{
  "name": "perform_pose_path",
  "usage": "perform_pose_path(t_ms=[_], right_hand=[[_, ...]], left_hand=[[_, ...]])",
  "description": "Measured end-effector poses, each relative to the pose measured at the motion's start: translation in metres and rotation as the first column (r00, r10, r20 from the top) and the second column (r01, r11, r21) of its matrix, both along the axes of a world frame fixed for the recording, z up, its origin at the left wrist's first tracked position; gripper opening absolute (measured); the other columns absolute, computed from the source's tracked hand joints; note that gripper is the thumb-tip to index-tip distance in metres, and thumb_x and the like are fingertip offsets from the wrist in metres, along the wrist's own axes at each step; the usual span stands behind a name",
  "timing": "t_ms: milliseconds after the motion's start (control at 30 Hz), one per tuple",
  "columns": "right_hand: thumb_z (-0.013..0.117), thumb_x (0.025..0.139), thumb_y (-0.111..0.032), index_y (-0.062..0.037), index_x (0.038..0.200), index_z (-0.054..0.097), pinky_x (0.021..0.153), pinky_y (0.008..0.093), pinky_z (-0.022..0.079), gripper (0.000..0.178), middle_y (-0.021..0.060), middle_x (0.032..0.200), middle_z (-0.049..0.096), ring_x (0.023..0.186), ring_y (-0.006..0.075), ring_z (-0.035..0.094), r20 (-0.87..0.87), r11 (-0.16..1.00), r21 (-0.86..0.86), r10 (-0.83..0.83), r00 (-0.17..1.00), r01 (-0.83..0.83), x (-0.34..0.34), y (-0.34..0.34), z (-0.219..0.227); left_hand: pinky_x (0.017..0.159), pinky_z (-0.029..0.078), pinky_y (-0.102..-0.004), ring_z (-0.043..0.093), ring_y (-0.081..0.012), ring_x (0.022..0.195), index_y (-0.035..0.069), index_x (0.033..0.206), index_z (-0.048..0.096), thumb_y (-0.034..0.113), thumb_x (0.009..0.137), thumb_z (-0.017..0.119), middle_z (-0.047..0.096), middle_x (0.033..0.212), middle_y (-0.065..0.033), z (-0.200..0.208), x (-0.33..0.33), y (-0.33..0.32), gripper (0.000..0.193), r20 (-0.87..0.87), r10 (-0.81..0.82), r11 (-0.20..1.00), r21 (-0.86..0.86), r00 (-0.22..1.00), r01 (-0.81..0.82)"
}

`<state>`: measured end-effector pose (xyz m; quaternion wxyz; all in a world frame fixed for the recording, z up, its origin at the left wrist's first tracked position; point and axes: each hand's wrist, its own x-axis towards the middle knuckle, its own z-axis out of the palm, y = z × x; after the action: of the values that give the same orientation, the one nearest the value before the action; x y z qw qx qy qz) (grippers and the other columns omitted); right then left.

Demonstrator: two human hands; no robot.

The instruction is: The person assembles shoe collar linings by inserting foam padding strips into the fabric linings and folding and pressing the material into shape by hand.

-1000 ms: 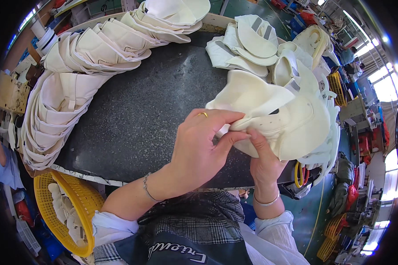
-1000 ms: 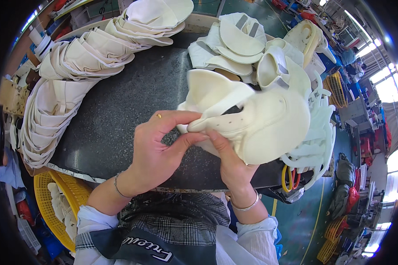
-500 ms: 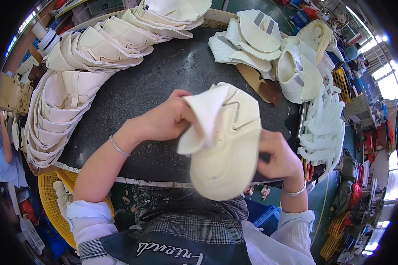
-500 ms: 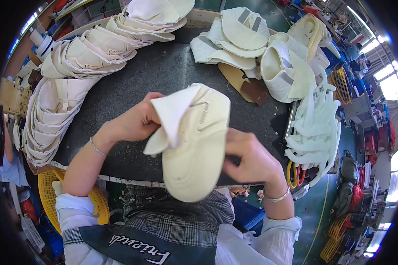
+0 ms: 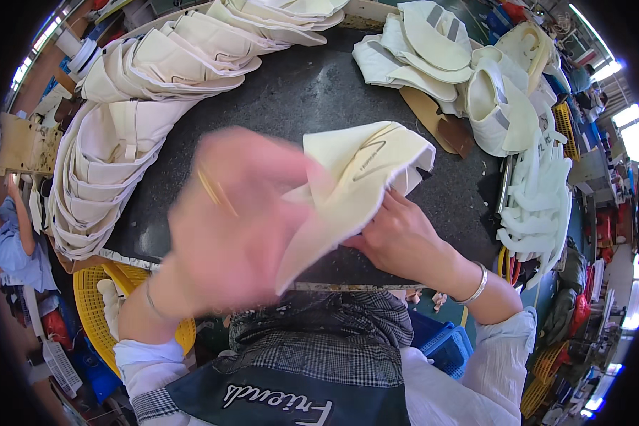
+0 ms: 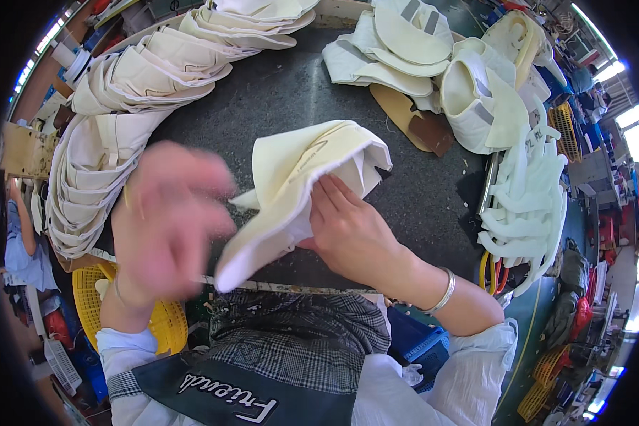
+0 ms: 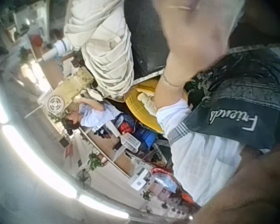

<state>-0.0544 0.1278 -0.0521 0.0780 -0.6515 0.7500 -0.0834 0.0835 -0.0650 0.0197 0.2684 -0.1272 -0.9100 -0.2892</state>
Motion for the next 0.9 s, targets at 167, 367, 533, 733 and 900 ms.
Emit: perform_pose_path(t_ms=[167,367,533,733,900], right_hand=[[0.064,0.078,-0.016,0.0131,0.129,0.042,0.107,0.0422,0.038,0.062,0.0274,0.131,0.046,0.123,0.0389,0.047,0.025,0.951,-0.223,0.225,0.974,-0.214,-0.002,0.000,-0.040],[0.062,0.083,-0.016,0.0106,0.116,0.047,0.102,0.0416,0.042,0.045,0.0309,0.130,0.044,0.122,0.0425,0.045,0.329,0.979,-0.201,0.042,0.944,0.026,0.018,-0.019,0.001],[0.056,0.077,0.003,0.0064,0.115,0.052,0.093,0.0415,0.047,0.038,0.0295,0.123,0.052,0.108,0.0428,0.055,0.245,0.889,-0.455,0.067,0.967,0.054,0.015,-0.052,-0.029],[0.051,0.095,-0.014,-0.0021,0.112,0.062,0.082,0.0345,0.050,0.023,0.0180,0.099,0.066,0.092,0.0271,0.065,0.882,0.852,0.020,-0.262,0.392,0.524,0.004,-0.051,-0.012],[0.049,0.099,-0.023,-0.0019,0.119,0.059,0.086,0.0355,0.049,0.031,0.0170,0.104,0.066,0.097,0.0263,0.064,0.794,0.929,-0.141,-0.101,0.600,0.343,0.006,-0.046,-0.017]], left_hand=[[0.071,0.053,-0.0368,0.063,-0.0275,0.085,0.001,0.092,0.057,0.010,0.074,0.058,0.062,0.096,-0.0164,-0.024,-0.007,0.045,0.020,0.332,0.009,0.925,-0.361,0.943,0.118],[0.080,0.050,-0.0381,0.061,-0.0312,0.095,0.000,0.096,0.055,0.009,0.077,0.058,0.059,0.098,-0.0161,-0.065,0.008,0.001,0.021,0.166,0.203,0.900,-0.419,0.965,-0.117],[0.084,0.049,-0.0409,0.061,-0.0326,0.093,0.000,0.103,0.052,0.001,0.074,0.064,0.059,0.097,-0.0161,-0.080,0.003,0.006,0.031,0.282,0.304,0.942,-0.230,0.910,-0.243],[0.066,0.052,-0.0377,0.065,-0.0279,0.077,0.000,0.116,0.051,0.014,0.080,0.071,0.063,0.095,-0.0165,-0.083,0.006,-0.003,0.044,0.303,0.356,0.929,-0.008,0.884,-0.371],[0.066,0.051,-0.0385,0.064,-0.0339,0.071,0.001,0.098,0.065,0.012,0.077,0.070,0.065,0.080,-0.0183,-0.080,-0.014,0.000,0.024,0.395,0.419,0.897,-0.039,0.818,-0.441]])
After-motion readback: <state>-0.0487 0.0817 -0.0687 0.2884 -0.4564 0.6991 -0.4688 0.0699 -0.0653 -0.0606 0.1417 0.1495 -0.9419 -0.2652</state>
